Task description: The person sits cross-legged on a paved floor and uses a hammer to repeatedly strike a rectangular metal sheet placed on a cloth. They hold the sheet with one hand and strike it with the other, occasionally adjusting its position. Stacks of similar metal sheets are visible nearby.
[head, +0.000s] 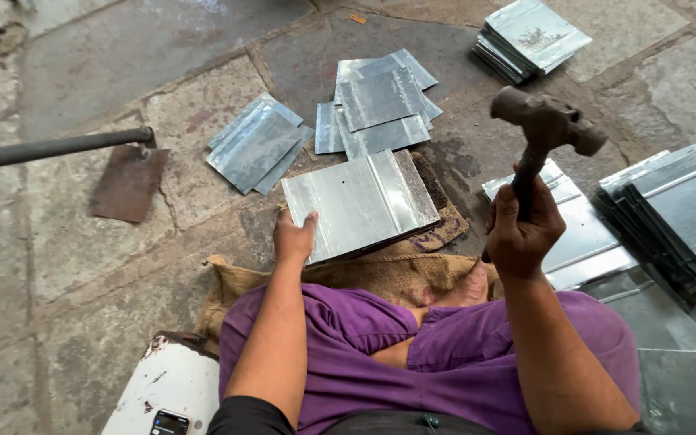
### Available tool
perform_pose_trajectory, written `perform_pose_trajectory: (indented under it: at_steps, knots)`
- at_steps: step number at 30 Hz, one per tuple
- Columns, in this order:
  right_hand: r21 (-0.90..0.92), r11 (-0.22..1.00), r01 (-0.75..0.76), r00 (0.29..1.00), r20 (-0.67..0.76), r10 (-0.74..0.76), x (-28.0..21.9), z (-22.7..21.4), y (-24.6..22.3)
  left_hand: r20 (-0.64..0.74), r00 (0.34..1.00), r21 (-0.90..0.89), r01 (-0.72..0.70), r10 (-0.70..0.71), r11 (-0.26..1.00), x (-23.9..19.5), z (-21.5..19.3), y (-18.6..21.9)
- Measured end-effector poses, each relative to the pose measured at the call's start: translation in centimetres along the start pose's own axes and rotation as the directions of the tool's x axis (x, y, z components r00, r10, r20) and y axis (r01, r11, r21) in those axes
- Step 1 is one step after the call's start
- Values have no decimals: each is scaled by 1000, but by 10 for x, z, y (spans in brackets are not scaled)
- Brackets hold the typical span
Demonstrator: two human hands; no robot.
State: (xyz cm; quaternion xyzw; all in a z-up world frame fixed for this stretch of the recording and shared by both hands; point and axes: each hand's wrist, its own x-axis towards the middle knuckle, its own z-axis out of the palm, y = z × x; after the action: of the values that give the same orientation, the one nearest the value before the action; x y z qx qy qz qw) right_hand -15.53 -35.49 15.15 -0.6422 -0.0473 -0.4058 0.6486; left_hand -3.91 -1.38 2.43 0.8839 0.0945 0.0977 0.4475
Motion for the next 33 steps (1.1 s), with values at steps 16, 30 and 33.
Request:
perform_pose_trajectory:
  at_steps: [16, 30, 33]
  knots:
    - [0, 971, 239, 970, -31, -239, -36, -34, -5, -39, 993, -156, 101, -108, 983, 26, 12, -3]
    - [102, 984, 146, 987, 56, -153, 1, -33, -48, -31, 990, -146, 133, -139, 980, 24, 12, -2]
    - [55, 930, 364, 931, -43, -362, 6, -43, -83, -56, 996, -127, 58, -65, 990, 26, 13, -5]
